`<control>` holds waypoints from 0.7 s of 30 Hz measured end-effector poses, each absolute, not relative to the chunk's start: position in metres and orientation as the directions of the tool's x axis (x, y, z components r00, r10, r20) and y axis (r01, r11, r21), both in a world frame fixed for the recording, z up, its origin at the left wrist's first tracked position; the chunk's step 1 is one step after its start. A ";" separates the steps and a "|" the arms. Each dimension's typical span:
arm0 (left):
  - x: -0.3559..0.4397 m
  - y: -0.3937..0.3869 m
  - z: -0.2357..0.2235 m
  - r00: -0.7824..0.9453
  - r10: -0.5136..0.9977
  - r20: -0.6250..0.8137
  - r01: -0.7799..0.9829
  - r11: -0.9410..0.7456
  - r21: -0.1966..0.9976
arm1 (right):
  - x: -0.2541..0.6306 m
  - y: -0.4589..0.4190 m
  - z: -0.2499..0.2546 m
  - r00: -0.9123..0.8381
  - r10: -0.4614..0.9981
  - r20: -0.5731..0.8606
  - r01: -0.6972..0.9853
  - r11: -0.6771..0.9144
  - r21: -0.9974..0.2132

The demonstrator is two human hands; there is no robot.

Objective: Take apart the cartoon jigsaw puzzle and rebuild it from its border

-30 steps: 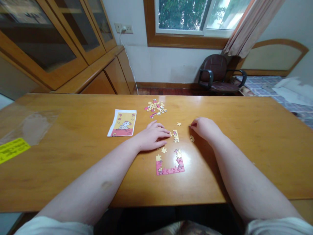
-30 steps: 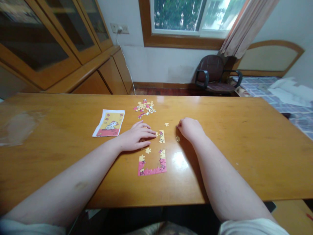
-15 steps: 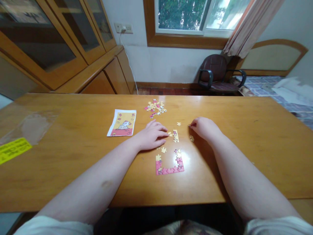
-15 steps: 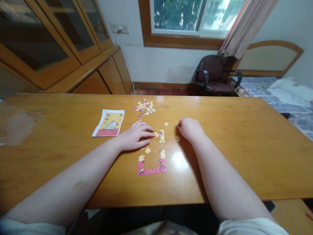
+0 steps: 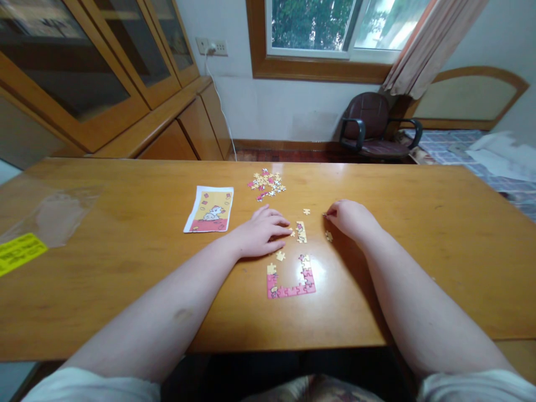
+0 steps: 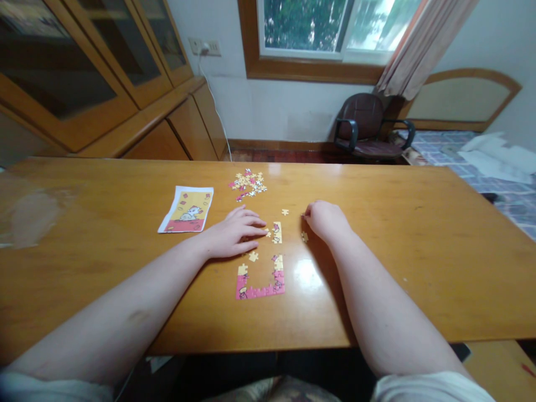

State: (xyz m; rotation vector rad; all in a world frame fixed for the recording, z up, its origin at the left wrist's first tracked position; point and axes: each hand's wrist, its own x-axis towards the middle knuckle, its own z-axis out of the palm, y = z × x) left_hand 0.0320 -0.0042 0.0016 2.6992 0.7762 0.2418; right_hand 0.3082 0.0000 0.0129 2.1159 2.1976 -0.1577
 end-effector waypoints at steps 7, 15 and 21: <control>0.029 -0.001 0.004 0.818 0.555 0.148 0.478 -0.801 0.360 | 0.307 0.000 0.014 -0.023 0.989 -0.144 1.000 0.023 -0.005; 0.006 0.014 0.007 0.641 0.733 0.226 0.664 -0.678 0.315 | 0.307 -0.002 0.017 -0.032 0.989 -0.143 0.999 0.031 -0.007; 0.003 0.019 0.003 0.637 0.752 0.167 0.682 -0.651 0.334 | 0.306 -0.001 0.016 -0.005 0.990 -0.140 1.000 0.005 0.000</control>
